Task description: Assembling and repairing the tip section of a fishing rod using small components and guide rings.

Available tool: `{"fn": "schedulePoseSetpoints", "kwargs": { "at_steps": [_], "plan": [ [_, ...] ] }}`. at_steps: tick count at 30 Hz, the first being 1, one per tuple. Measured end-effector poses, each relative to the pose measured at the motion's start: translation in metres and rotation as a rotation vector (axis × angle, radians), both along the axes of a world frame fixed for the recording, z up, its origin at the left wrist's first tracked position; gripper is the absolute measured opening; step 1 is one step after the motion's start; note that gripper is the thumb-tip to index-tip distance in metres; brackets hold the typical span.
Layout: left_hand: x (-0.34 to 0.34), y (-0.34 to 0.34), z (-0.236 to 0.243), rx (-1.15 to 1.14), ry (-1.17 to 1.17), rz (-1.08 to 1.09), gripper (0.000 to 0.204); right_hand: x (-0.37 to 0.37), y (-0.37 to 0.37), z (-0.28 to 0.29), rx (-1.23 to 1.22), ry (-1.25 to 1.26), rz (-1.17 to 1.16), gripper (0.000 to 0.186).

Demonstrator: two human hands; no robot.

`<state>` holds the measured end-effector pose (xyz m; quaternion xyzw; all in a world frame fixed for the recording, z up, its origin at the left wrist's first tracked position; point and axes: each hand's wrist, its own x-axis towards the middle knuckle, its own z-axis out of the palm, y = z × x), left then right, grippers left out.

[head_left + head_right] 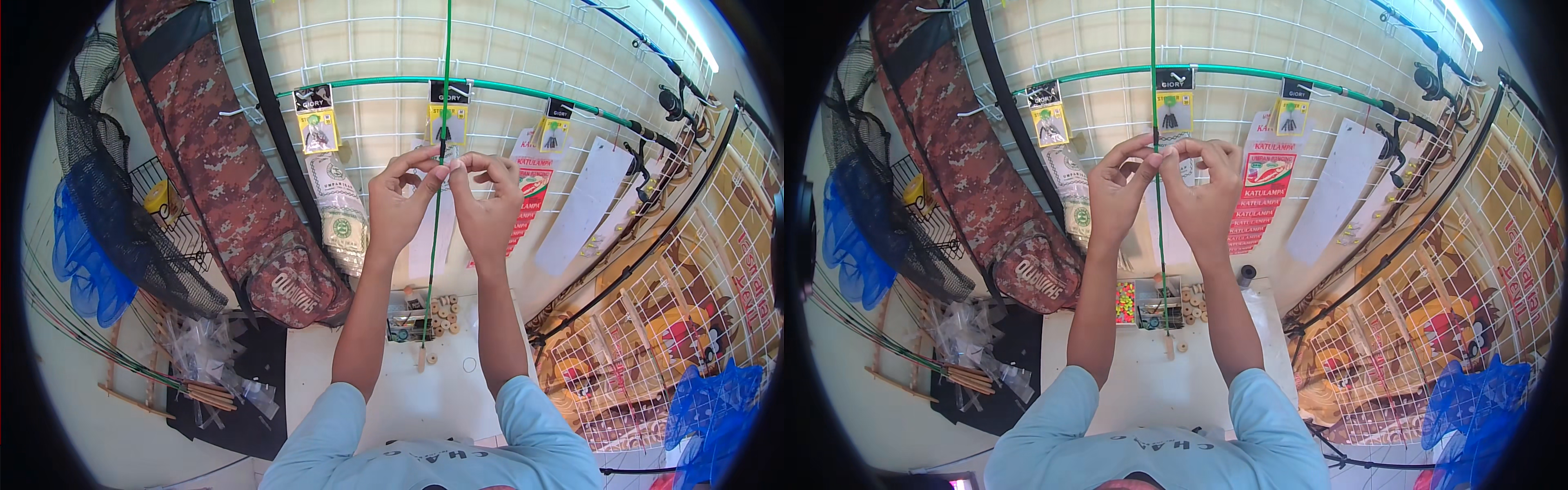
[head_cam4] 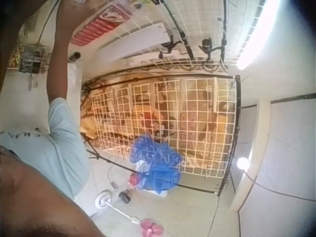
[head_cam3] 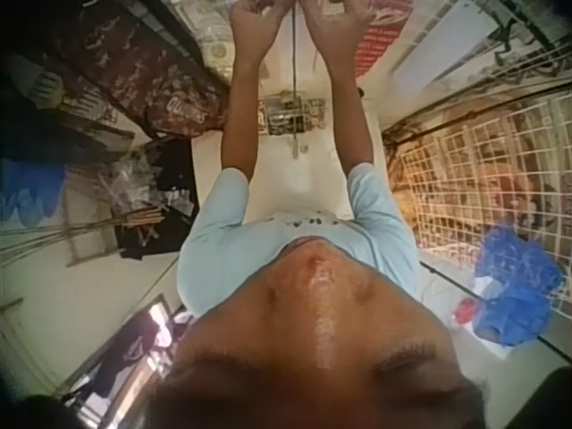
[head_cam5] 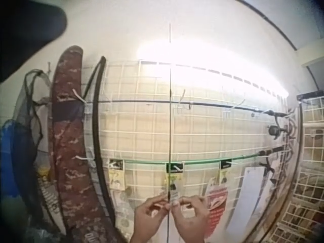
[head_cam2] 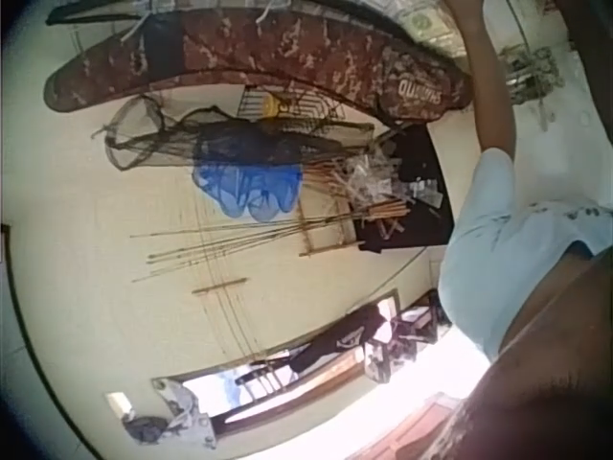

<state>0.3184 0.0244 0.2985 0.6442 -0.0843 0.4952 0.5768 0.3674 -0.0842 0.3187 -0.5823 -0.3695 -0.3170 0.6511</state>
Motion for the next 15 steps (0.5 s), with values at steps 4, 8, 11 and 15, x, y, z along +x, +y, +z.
{"fn": "schedulePoseSetpoints", "kwargs": {
  "at_steps": [4, 8, 11, 15],
  "plan": [
    [-0.0032, -0.0025, 0.0019, 0.002, -0.001, -0.002, 0.032, -0.0008, -0.0001, 0.0013, 0.0, 0.015, -0.011, 0.009],
    [-0.0053, -0.0021, 0.0023, -0.012, 0.014, -0.011, 0.032, -0.0032, -0.0025, 0.005, -0.022, 0.014, -0.012, 0.009],
    [-0.006, -0.0003, 0.0024, -0.006, 0.001, -0.026, 0.033, -0.0035, -0.0038, 0.0069, -0.025, 0.033, 0.017, 0.009],
    [-0.0083, -0.0008, 0.0025, 0.008, 0.008, -0.015, 0.033, -0.0018, -0.005, 0.0083, -0.037, 0.076, 0.067, 0.009]
  ]
}}
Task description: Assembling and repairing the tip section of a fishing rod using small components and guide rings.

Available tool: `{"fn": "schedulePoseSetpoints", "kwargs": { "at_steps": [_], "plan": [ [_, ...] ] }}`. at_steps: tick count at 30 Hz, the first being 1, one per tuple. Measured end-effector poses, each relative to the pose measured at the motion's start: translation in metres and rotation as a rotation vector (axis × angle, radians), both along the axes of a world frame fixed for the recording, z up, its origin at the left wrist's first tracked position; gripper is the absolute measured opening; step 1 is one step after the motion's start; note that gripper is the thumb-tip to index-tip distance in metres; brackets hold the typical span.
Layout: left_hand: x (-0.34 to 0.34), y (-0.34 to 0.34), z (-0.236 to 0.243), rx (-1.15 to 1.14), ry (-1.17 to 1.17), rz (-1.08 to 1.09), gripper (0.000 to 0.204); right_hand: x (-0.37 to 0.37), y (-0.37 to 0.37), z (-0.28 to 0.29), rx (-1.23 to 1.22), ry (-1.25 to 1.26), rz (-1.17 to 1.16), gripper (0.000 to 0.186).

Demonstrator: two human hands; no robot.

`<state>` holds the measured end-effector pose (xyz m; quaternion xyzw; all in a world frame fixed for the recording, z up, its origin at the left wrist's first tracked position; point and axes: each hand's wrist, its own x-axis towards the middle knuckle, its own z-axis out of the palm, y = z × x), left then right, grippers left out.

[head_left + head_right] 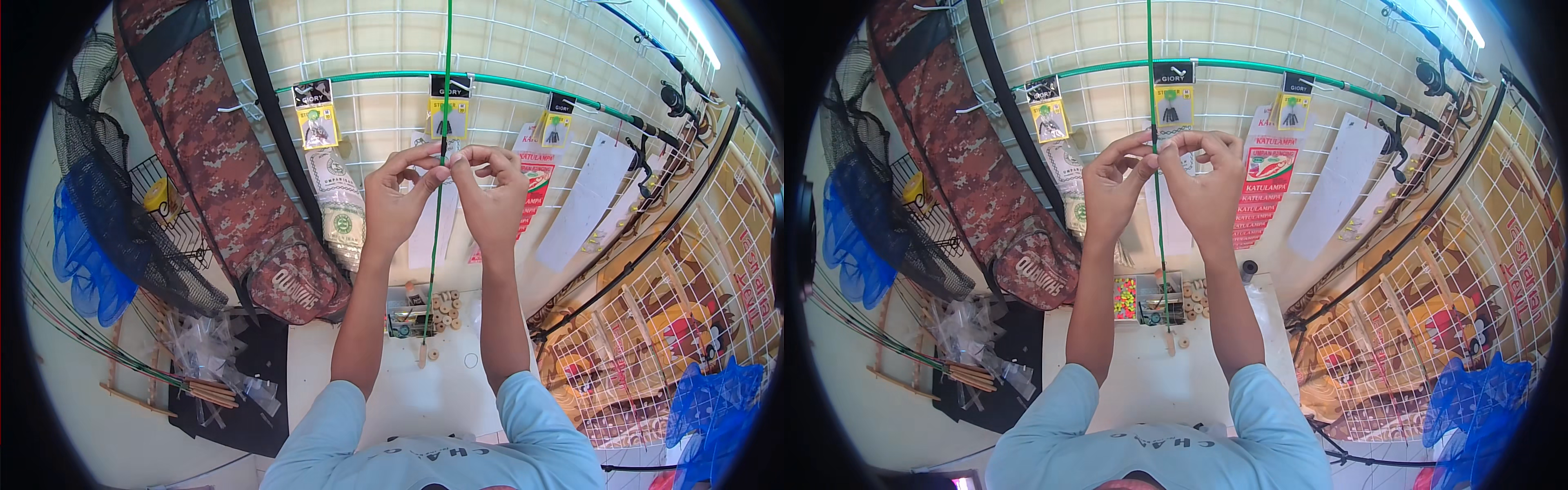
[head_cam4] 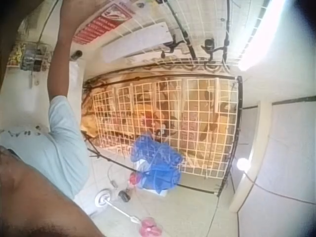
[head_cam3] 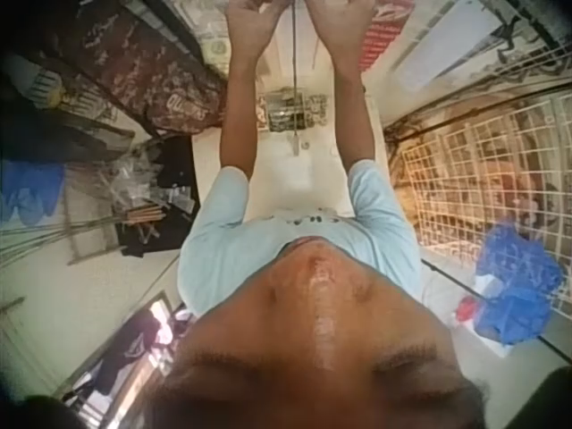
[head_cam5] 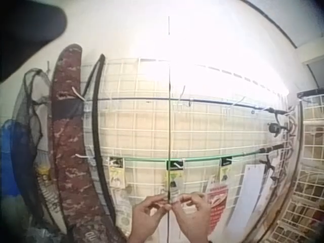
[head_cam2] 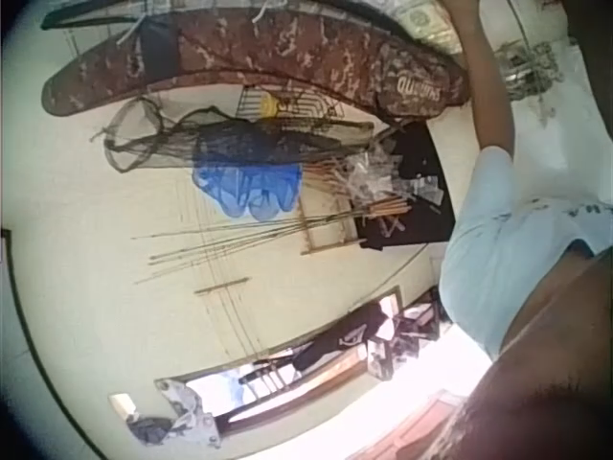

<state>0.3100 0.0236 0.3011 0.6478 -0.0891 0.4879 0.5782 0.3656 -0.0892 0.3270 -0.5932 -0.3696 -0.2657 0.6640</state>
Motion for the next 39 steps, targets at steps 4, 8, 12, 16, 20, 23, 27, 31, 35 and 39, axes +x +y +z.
{"fn": "schedulePoseSetpoints", "kwargs": {
  "at_steps": [4, 8, 12, 16, 20, 23, 27, 31, 35, 39],
  "plan": [
    [0.0, -0.002, 0.001, 0.021, 0.008, 0.015, 0.034, 0.001, -0.002, 0.0, -0.02, -0.001, -0.006, 0.009],
    [-0.002, -0.002, 0.002, 0.034, -0.009, 0.007, 0.034, -0.001, -0.004, 0.001, -0.031, 0.006, 0.009, 0.009],
    [-0.003, -0.003, 0.003, 0.052, 0.016, 0.024, 0.034, -0.003, -0.007, 0.005, -0.04, 0.015, 0.015, 0.009],
    [-0.005, -0.006, 0.006, 0.061, 0.025, 0.038, 0.033, -0.003, -0.007, 0.005, -0.013, 0.051, 0.061, 0.009],
    [-0.007, -0.007, 0.006, 0.064, 0.024, 0.04, 0.034, -0.004, -0.006, 0.003, 0.009, 0.067, 0.094, 0.009],
    [-0.009, -0.007, 0.007, 0.062, 0.019, 0.034, 0.032, -0.005, -0.006, 0.002, 0.013, 0.074, 0.089, 0.01],
    [-0.01, -0.008, 0.01, 0.086, -0.017, 0.018, 0.029, -0.006, -0.005, -0.002, 0.053, 0.096, 0.127, 0.012],
    [-0.012, -0.006, 0.012, 0.089, -0.022, 0.006, 0.027, -0.008, -0.004, -0.005, 0.094, 0.089, 0.165, 0.013],
    [-0.011, -0.005, 0.013, 0.072, -0.041, -0.039, 0.025, -0.008, -0.002, -0.008, 0.107, 0.089, 0.184, 0.014],
    [-0.018, -0.008, 0.018, 0.006, -0.066, -0.06, 0.025, -0.011, -0.002, -0.006, 0.088, 0.047, 0.193, 0.013]
  ]
}}
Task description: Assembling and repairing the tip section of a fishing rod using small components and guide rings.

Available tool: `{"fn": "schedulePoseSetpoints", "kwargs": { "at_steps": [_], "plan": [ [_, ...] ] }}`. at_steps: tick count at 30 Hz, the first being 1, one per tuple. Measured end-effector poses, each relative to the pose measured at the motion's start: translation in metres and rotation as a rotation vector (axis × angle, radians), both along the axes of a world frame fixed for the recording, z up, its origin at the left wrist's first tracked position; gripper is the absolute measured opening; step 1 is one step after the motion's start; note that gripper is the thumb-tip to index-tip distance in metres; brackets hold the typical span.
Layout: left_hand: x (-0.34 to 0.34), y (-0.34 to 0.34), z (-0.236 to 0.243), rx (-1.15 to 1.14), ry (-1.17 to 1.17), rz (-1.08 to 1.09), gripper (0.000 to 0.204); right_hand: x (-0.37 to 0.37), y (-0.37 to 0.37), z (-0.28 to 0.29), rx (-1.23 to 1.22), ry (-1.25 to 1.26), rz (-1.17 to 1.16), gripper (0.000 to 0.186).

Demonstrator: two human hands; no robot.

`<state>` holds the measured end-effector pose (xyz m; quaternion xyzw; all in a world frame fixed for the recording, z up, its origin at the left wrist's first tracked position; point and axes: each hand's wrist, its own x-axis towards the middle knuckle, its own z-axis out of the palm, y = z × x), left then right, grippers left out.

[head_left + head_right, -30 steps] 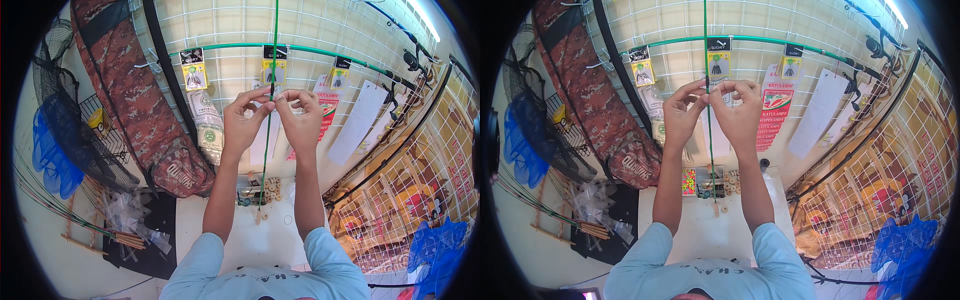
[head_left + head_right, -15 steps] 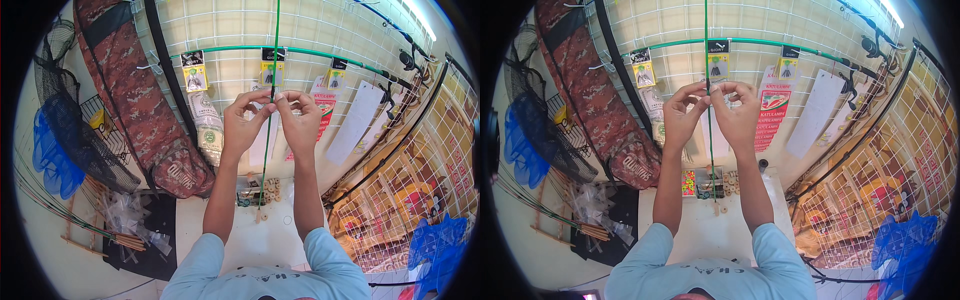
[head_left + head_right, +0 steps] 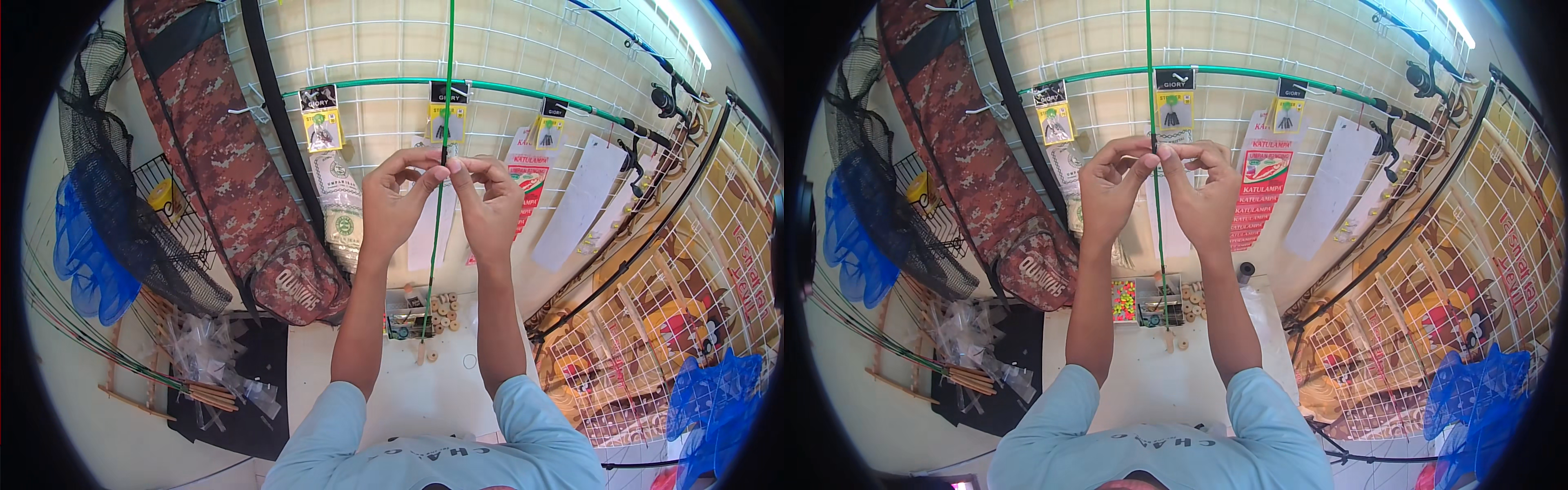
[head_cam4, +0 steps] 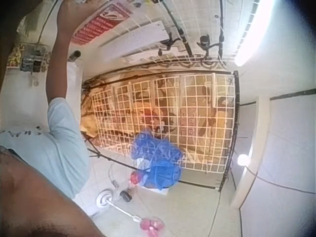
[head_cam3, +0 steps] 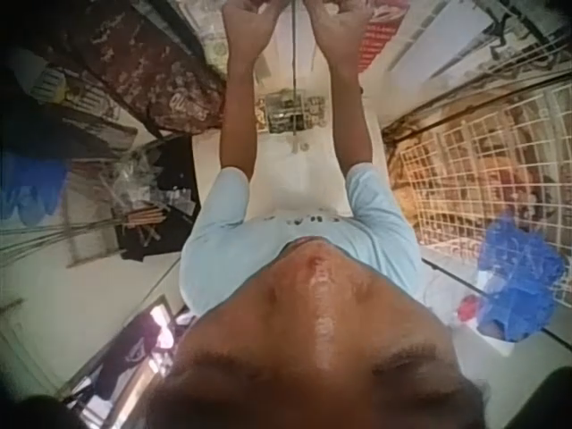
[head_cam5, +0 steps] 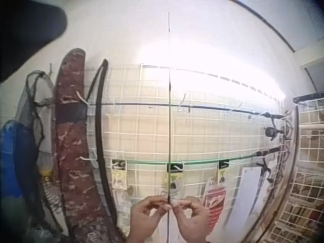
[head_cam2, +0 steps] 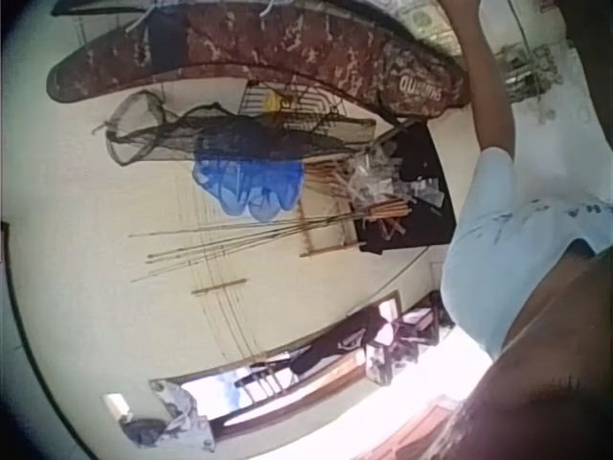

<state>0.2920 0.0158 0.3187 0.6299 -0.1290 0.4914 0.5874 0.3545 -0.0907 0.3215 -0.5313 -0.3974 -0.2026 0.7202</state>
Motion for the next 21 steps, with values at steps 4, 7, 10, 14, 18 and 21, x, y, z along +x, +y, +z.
{"fn": "schedulePoseSetpoints", "kwargs": {
  "at_steps": [4, 7, 10, 14, 18, 21],
  "plan": [
    [-0.006, -0.005, 0.0073, 0.052, 0.015, 0.09, 0.03, 0.0028, -0.0005, -0.0017, 0.016, 0.008, 0.015, 0.013],
    [-0.0094, -0.0055, 0.0086, 0.096, -0.012, 0.172, 0.029, 0.0002, 0.0008, 0.0008, 0.02, -0.015, 0.025, 0.013],
    [-0.009, -0.0062, 0.0082, 0.121, -0.051, 0.225, 0.024, 0.0017, 0.0008, 0.0014, 0.022, -0.028, 0.044, 0.013],
    [-0.0093, -0.0039, 0.0058, 0.137, -0.087, 0.244, 0.014, 0.0024, 0.0029, 0.0007, 0.04, -0.043, 0.083, 0.012],
    [-0.0091, -0.0043, 0.0085, 0.166, -0.095, 0.246, 0.013, 0.005, 0.0005, 0.0017, 0.038, -0.046, 0.103, 0.012],
    [-0.0084, -0.0002, 0.0054, 0.18, -0.109, 0.253, 0.013, 0.0061, 0.0034, -0.0014, 0.053, -0.041, 0.137, 0.013]
  ]
}}
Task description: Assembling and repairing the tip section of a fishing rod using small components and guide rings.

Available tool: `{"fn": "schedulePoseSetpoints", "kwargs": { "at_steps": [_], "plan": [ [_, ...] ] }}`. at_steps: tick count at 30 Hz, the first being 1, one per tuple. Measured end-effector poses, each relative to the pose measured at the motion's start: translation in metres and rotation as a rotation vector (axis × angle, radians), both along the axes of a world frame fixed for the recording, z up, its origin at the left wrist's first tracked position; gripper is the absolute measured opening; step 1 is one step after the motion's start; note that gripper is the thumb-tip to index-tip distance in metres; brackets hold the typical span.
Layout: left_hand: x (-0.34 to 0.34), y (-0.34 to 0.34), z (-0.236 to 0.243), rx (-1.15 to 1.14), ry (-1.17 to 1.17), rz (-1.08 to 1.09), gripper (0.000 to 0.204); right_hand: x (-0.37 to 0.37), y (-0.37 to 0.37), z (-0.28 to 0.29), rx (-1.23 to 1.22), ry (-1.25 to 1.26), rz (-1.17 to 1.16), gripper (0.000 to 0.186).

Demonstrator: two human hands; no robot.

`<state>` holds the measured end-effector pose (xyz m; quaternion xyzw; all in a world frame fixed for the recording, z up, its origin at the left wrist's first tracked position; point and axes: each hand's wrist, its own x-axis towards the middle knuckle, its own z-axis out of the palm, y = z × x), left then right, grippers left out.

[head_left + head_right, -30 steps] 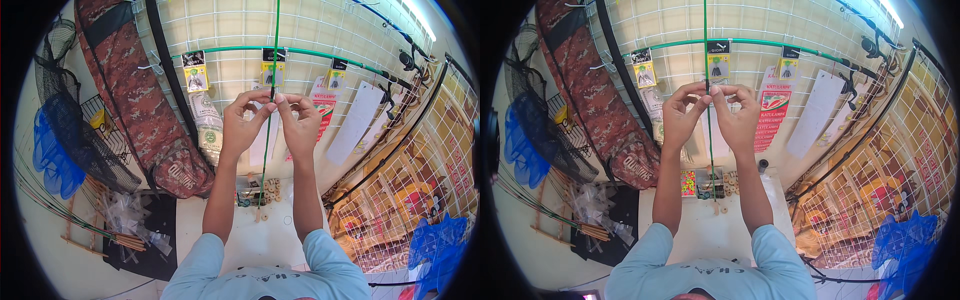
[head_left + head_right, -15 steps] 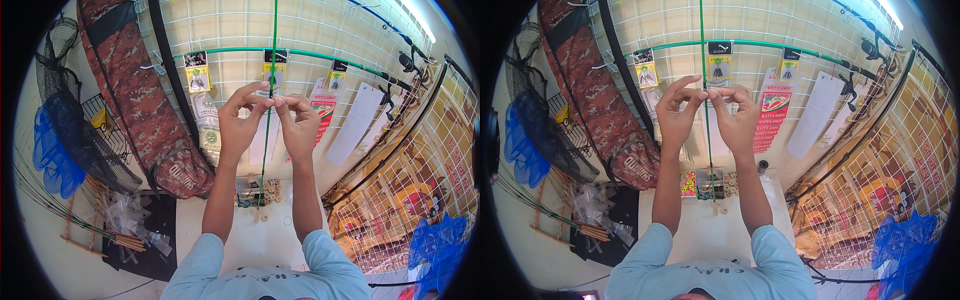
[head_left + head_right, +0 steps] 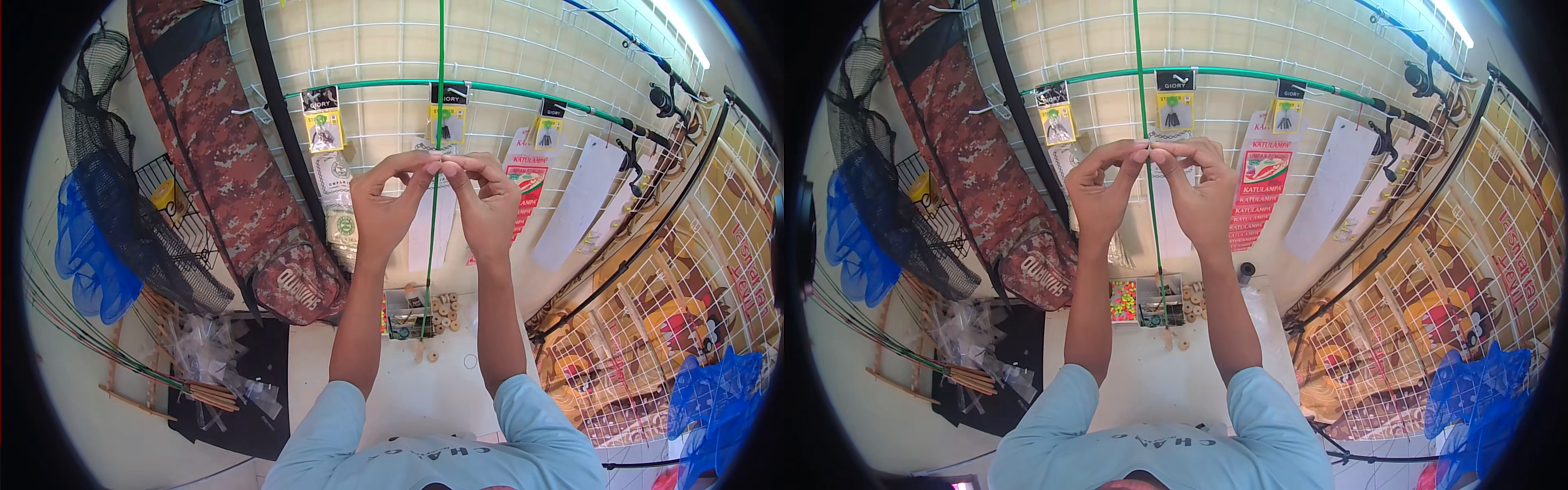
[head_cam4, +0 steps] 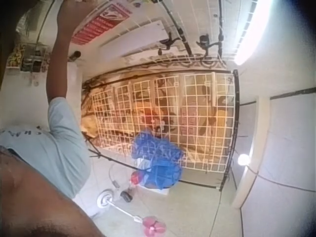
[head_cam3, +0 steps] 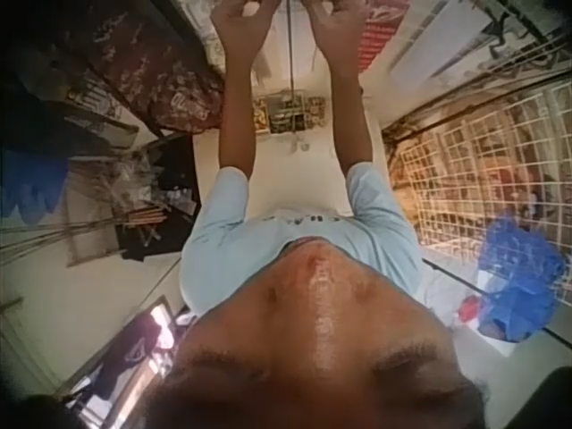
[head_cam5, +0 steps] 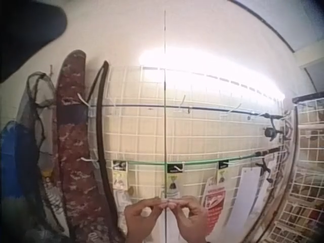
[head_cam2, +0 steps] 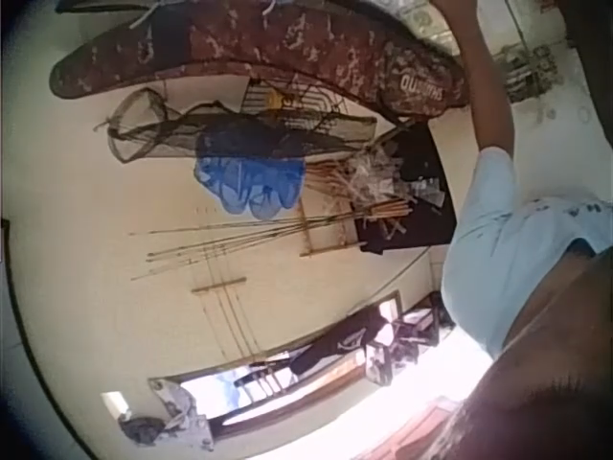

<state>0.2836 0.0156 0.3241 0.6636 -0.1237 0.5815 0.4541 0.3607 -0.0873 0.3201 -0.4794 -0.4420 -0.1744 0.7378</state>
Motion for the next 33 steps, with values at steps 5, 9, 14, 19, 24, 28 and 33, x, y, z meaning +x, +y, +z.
{"fn": "schedulePoseSetpoints", "kwargs": {
  "at_steps": [5, 9, 14, 19, 24, 28, 33],
  "plan": [
    [0.003, 0.001, -0.001, -0.012, -0.04, -0.013, 0.011, -0.003, 0.0, -0.001, 0.024, -0.022, -0.006, 0.013],
    [-0.001, -0.001, 0.003, -0.029, 0.0, -0.036, 0.011, -0.002, -0.002, -0.001, 0.006, -0.046, -0.045, 0.013],
    [0.0, -0.004, 0.004, 0.004, -0.034, 0.07, 0.011, -0.005, 0.001, -0.001, -0.009, -0.066, -0.117, 0.014],
    [0.003, 0.0, 0.002, 0.089, -0.072, 0.152, 0.011, -0.005, 0.003, -0.004, -0.012, -0.065, -0.12, 0.017],
    [0.006, 0.003, 0.002, 0.067, -0.104, 0.147, 0.011, -0.015, 0.002, -0.025, 0.026, 0.048, -0.062, 0.025],
    [0.003, 0.006, 0.008, 0.117, -0.092, 0.18, 0.012, -0.02, -0.005, -0.062, -0.124, -0.042, -0.096, 0.02],
    [0.004, 0.01, 0.017, 0.064, -0.025, 0.08, 0.009, -0.031, -0.009, -0.097, -0.2, 0.071, -0.022, 0.016]
  ]
}}
